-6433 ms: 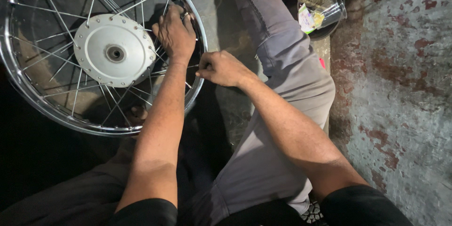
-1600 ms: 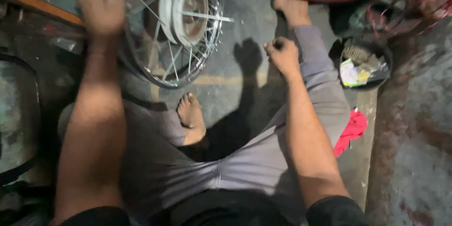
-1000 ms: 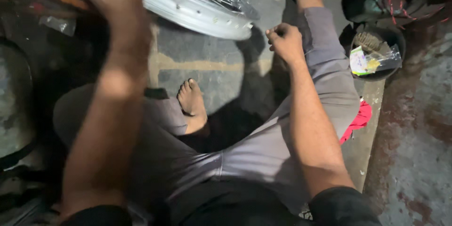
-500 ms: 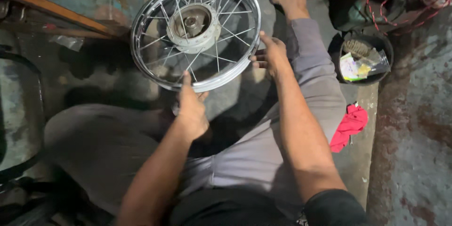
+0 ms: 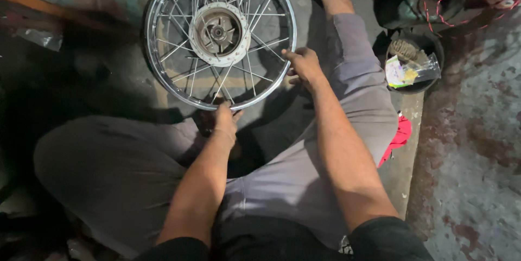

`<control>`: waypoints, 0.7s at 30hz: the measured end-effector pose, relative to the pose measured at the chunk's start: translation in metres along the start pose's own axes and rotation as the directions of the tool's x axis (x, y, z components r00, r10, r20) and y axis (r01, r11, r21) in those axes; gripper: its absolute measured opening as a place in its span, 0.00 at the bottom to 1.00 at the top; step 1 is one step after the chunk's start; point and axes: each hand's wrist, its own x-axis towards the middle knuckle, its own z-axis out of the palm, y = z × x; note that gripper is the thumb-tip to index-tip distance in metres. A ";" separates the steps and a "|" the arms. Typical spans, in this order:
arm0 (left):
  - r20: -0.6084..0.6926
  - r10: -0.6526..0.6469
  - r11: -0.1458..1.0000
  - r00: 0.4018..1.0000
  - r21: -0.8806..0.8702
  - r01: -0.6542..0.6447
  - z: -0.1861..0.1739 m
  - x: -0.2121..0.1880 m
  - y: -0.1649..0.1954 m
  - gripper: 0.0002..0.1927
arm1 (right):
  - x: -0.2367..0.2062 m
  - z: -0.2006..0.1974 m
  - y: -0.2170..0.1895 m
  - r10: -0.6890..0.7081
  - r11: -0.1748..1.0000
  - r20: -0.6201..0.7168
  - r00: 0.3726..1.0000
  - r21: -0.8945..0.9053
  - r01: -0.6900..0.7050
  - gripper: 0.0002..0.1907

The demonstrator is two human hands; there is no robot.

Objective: The person is truing a bicycle wheel by adjusting the spokes with a spoke wrench. They tighten and loosen the spoke nipples to align the rim.

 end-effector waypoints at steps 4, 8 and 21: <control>-0.081 -0.039 0.993 0.996 0.108 0.047 0.007 0.000 0.008 0.17 | 0.012 0.001 0.011 -0.128 0.991 0.061 0.990 -0.034 0.131 0.28; -0.088 -0.037 0.990 0.995 0.135 0.049 0.017 -0.011 0.037 0.17 | 0.011 0.002 0.009 -0.110 0.991 0.089 0.990 -0.062 0.115 0.28; 0.070 0.300 0.635 0.951 0.730 -0.254 0.020 -0.042 0.042 0.19 | -0.096 -0.025 0.025 -0.486 0.838 0.038 0.873 -0.263 0.478 0.23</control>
